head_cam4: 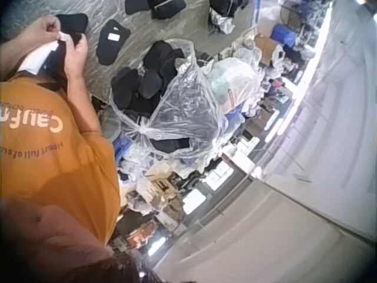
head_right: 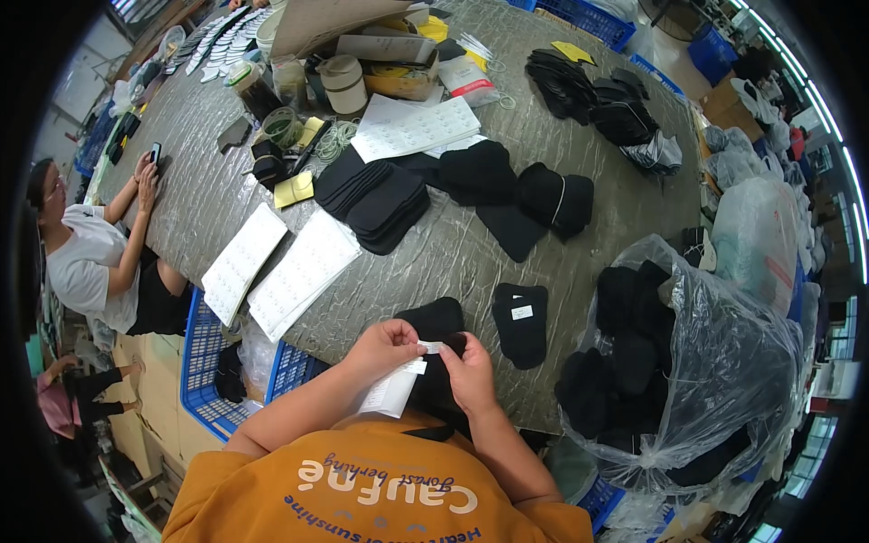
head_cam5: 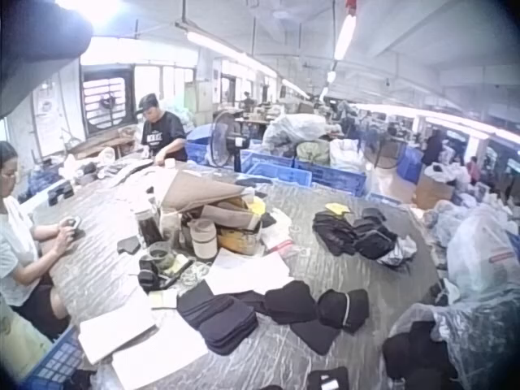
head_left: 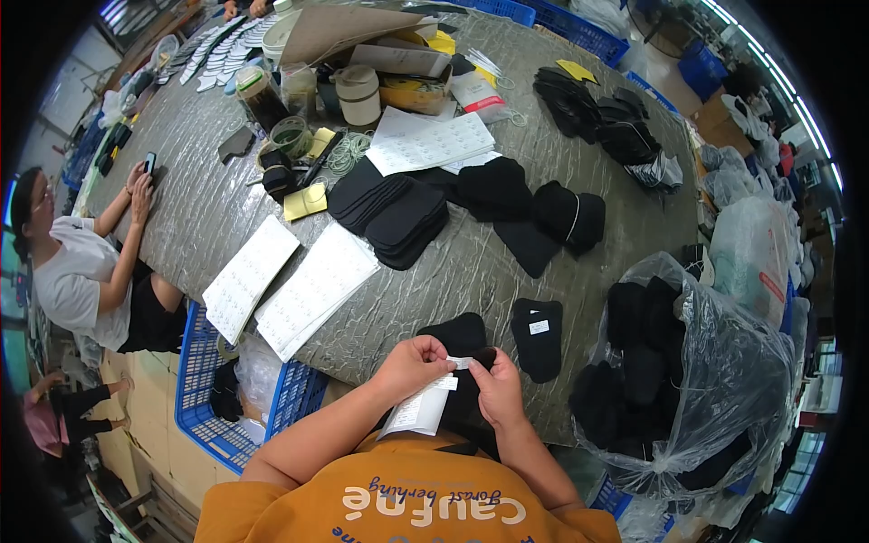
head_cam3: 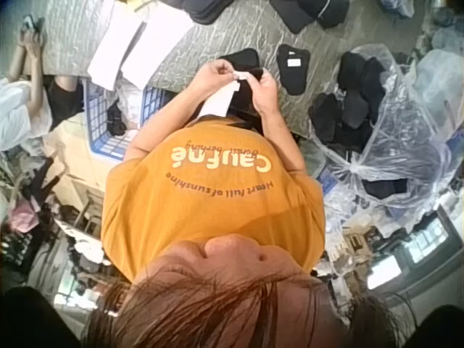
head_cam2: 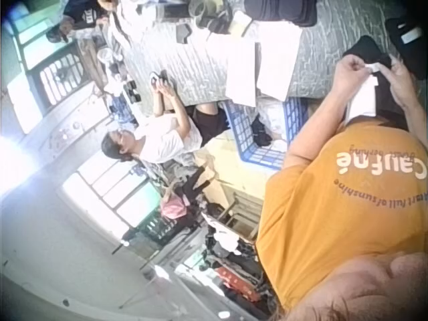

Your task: Apply adhesive labels to small black material components on a factory table.

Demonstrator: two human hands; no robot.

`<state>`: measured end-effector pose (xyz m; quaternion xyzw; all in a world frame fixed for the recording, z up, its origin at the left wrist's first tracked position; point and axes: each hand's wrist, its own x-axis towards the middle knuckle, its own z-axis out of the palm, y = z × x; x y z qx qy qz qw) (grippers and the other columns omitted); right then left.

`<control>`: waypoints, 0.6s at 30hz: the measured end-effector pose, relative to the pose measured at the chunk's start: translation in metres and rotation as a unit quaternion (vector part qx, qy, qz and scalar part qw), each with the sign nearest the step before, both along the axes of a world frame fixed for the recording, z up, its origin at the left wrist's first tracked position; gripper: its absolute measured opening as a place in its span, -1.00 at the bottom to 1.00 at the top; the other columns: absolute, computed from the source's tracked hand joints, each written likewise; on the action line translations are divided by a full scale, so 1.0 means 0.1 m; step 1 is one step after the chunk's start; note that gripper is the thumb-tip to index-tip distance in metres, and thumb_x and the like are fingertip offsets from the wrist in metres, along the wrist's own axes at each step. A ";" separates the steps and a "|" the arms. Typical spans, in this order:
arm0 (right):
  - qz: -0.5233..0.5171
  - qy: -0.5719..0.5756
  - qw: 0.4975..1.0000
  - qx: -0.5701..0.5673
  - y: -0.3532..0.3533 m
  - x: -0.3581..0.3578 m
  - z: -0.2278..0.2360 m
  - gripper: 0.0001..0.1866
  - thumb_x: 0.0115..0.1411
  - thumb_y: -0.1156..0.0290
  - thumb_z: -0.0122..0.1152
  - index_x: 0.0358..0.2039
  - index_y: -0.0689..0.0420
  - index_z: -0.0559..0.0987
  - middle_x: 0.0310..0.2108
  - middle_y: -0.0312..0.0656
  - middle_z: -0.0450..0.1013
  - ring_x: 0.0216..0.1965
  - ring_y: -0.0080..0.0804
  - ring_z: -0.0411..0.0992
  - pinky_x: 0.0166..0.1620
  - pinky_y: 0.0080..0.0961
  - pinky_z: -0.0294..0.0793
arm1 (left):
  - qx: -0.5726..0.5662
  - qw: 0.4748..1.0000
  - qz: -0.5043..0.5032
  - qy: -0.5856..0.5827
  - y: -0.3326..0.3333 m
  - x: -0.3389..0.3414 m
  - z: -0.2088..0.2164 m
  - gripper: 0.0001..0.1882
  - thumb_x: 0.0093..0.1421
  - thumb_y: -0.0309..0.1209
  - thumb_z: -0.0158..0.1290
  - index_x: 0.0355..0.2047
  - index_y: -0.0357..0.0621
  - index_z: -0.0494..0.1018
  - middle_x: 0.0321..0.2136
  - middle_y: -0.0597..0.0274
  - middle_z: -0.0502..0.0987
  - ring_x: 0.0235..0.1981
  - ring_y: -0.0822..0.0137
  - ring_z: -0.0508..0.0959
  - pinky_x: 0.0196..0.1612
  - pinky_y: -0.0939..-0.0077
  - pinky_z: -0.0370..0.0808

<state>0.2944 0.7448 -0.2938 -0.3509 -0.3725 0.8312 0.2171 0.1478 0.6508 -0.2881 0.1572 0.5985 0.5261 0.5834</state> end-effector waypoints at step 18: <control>-0.007 -0.039 0.998 0.042 -0.04 -0.02 0.02 -0.75 0.18 0.68 0.06 -0.13 0.25 0.34 -0.20 -0.19 0.40 -0.17 -0.51 0.38 -0.03 -0.55 0.40 | -0.009 0.987 0.047 0.151 -0.04 0.06 0.07 -0.90 0.09 -0.47 0.18 -0.44 -0.23 0.50 -0.59 0.38 0.49 -0.57 0.62 0.43 -0.52 0.68 0.35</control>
